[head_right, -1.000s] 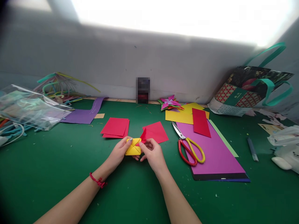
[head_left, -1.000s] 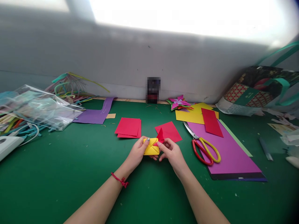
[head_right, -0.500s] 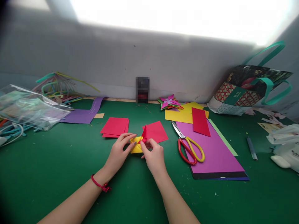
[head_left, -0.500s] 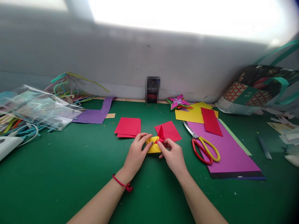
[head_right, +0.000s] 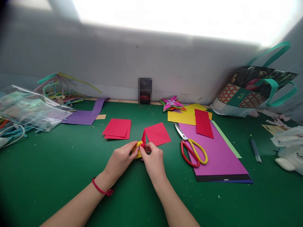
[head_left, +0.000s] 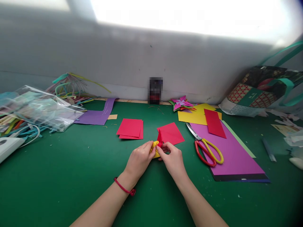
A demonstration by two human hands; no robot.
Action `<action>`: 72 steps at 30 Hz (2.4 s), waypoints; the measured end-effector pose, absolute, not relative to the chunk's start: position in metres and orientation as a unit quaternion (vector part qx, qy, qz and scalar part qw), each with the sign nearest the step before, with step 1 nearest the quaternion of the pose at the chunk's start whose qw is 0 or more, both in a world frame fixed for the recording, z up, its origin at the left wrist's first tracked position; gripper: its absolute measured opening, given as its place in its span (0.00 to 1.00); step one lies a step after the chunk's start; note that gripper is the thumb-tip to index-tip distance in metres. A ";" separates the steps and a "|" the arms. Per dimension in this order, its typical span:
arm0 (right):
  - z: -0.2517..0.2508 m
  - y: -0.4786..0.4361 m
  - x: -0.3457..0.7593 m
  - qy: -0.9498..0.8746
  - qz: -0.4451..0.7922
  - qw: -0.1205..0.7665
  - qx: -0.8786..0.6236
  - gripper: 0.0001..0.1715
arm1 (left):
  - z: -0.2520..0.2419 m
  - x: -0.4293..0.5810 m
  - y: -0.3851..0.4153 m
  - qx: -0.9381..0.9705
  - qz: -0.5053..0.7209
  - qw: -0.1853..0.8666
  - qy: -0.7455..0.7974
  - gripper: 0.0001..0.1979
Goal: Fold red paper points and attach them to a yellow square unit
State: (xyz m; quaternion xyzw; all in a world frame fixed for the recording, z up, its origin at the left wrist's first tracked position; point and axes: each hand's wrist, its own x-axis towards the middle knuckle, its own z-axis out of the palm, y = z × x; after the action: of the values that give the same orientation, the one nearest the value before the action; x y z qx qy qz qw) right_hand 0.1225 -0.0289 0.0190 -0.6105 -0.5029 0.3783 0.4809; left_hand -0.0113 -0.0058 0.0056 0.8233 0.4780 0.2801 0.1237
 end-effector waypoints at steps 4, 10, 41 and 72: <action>0.013 -0.029 0.119 -0.502 0.343 0.483 -0.630 0.12 | 0.009 -0.010 -0.007 0.836 0.244 0.109 0.479 0.14; 0.009 -0.031 0.113 -0.496 0.323 0.488 -0.641 0.12 | 0.008 -0.011 -0.007 0.846 0.236 0.102 0.468 0.14; 0.009 -0.030 0.110 -0.487 0.334 0.476 -0.652 0.15 | 0.002 -0.010 -0.007 0.819 0.296 0.060 0.488 0.14; 0.009 -0.027 0.125 -0.493 0.319 0.498 -0.638 0.15 | 0.009 -0.006 0.001 0.610 0.426 0.475 0.471 0.09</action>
State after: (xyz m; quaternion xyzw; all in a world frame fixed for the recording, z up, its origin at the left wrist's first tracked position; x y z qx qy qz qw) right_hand 0.1254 -0.0270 0.0091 -0.6380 -0.4930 0.3191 0.4981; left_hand -0.0062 0.0008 0.0088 0.6096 0.4712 0.4257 0.4745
